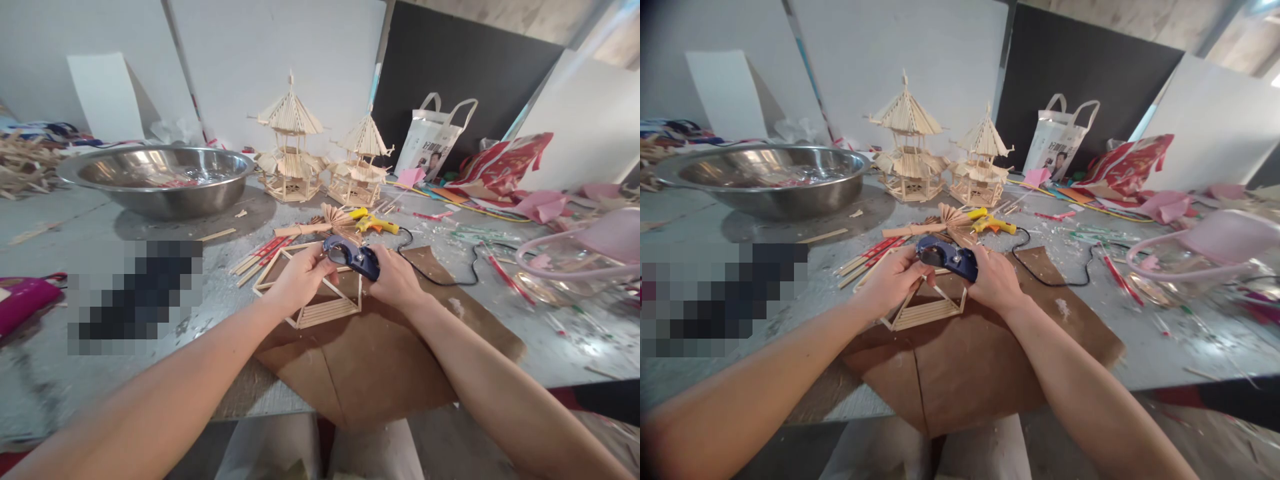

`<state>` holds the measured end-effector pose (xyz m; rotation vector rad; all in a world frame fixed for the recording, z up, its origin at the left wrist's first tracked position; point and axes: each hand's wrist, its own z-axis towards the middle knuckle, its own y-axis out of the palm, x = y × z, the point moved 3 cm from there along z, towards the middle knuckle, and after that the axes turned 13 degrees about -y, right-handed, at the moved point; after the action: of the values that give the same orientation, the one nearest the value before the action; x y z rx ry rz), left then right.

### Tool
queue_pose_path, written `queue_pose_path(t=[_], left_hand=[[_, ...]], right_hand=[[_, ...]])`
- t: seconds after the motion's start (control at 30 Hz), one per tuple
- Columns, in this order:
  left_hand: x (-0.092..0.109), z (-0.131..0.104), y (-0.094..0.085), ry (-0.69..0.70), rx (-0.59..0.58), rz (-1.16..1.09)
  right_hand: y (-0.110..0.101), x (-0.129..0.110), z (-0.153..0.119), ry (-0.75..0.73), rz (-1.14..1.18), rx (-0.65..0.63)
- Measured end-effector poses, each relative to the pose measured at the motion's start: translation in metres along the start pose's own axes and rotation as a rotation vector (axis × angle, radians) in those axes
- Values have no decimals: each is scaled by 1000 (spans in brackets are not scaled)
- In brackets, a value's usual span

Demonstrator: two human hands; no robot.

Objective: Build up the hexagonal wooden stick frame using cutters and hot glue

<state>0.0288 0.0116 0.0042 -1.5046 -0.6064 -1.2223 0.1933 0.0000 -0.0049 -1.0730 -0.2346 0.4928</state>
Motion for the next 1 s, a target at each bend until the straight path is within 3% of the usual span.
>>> queue_pose_path(t=[1.0], left_hand=[[7, -1, -3, 22, 14, 52]], right_hand=[[-4, 1, -2, 91, -80, -124]])
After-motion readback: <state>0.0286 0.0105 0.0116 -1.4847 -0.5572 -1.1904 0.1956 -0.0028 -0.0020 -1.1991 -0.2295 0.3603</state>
